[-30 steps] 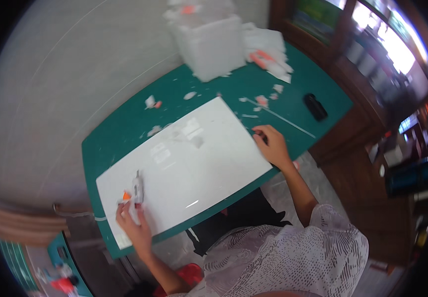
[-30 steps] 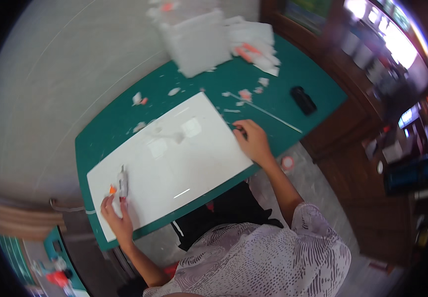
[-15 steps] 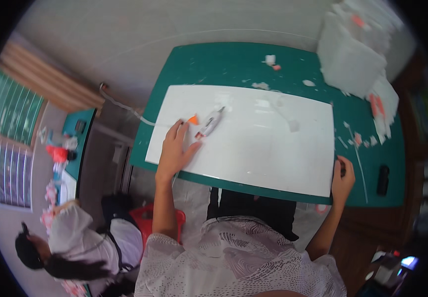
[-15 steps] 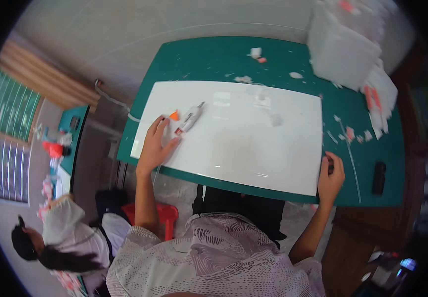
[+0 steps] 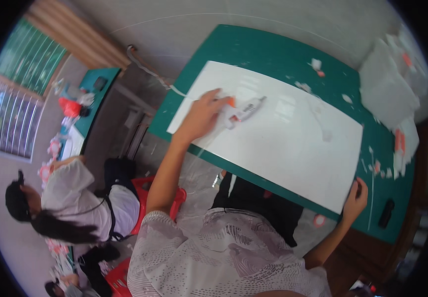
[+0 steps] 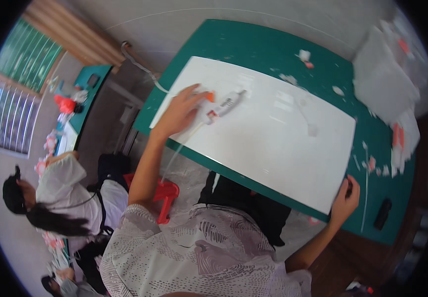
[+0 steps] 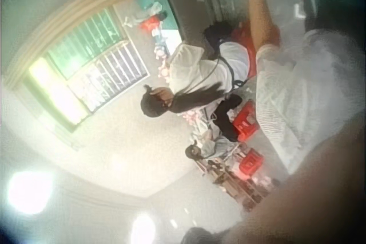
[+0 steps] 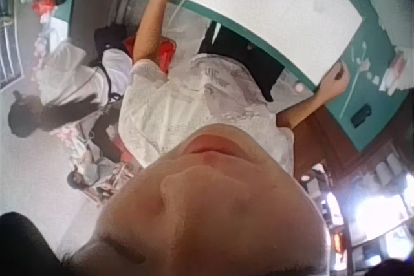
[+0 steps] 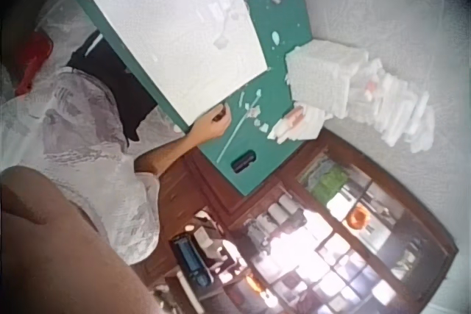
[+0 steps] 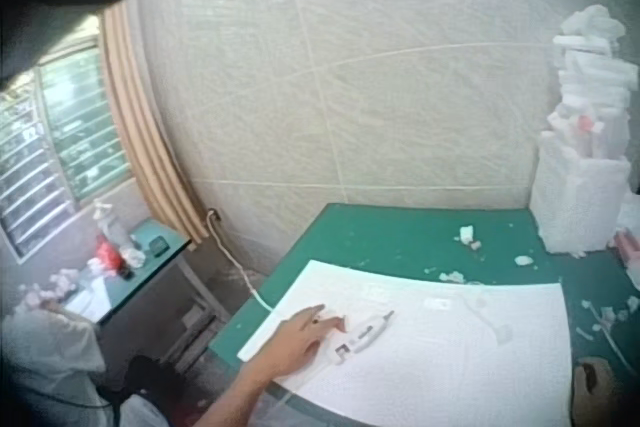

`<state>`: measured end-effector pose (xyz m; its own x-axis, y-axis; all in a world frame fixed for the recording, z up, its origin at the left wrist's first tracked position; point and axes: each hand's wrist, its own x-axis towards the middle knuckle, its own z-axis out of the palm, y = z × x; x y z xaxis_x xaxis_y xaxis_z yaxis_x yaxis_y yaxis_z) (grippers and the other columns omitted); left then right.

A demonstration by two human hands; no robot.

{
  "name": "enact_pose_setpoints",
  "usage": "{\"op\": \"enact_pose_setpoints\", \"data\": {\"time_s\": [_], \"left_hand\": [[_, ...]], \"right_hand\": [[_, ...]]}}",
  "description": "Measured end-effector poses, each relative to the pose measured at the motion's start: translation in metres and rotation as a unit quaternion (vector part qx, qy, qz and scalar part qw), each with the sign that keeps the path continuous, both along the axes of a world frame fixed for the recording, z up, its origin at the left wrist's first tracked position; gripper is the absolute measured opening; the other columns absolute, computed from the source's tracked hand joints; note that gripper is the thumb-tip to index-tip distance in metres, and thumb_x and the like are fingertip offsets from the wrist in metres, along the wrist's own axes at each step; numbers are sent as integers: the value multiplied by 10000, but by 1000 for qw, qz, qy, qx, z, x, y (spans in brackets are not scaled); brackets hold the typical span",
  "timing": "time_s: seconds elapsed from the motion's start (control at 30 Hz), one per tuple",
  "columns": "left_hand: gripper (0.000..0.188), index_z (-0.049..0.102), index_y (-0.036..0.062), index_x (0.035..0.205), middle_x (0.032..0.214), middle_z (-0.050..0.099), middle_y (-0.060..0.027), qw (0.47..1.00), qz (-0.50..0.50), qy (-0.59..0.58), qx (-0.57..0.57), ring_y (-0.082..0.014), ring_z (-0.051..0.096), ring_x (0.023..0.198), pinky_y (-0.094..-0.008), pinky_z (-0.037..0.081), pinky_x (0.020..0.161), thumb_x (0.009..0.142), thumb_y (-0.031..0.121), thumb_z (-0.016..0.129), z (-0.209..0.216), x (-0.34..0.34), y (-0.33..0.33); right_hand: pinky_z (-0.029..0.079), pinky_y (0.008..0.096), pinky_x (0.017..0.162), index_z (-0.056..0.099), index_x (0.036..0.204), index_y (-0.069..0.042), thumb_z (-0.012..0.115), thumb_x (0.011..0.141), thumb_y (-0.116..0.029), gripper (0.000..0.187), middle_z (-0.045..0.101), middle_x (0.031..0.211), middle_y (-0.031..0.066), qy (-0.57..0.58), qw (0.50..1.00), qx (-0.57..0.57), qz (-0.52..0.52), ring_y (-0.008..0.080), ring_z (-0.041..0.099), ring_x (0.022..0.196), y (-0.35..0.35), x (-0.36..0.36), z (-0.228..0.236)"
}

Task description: Use a hot glue gun to apply adhesive to foam pieces and assemble them into a structure.

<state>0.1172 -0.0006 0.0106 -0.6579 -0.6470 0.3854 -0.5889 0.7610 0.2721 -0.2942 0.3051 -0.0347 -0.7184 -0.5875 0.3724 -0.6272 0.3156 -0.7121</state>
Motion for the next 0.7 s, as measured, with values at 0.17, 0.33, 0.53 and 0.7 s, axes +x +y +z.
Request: {"op": "enact_pose_setpoints", "data": {"time_s": [0.17, 0.33, 0.53, 0.7], "left_hand": [[444, 597, 78, 1178, 1190, 585, -173, 997, -41, -26, 52, -349, 571, 1077, -425, 464, 916, 749, -38, 582, 1, -15, -13], [310, 645, 52, 1095, 1189, 599, -160, 997, -41, 35, 53, -337, 582, 1082, -388, 481, 915, 785, 31, 648, -2, 3, 1], [316, 627, -2, 1117, 1224, 598, -153, 998, -8, 58, -11, -330, 542, 1185, -383, 458, 980, 801, 13, 623, -15, 10, 8], [328, 619, 1, 1135, 1208, 590, -171, 994, 39, 95, 29, -327, 558, 1133, -373, 456, 960, 809, 17, 597, -7, 13, 15]], "right_hand": [[453, 267, 699, 638, 1069, 0, 582, 933, -169, 224, 629, 940, 69, -3, 1000, 8, -6, 144, 557, 794, 17, -6, -9], [452, 271, 702, 634, 1076, 5, 575, 938, -180, 238, 625, 953, 73, -12, 1000, 9, -2, 150, 559, 794, 13, -4, -7], [452, 276, 699, 631, 1066, 9, 573, 938, -159, 219, 618, 947, 78, 1, 1000, 9, 7, 147, 551, 792, 8, -3, -4], [430, 258, 649, 642, 1067, -5, 579, 929, -162, 218, 625, 960, 57, 17, 999, 30, -10, 130, 542, 774, 4, -3, -4]]}}
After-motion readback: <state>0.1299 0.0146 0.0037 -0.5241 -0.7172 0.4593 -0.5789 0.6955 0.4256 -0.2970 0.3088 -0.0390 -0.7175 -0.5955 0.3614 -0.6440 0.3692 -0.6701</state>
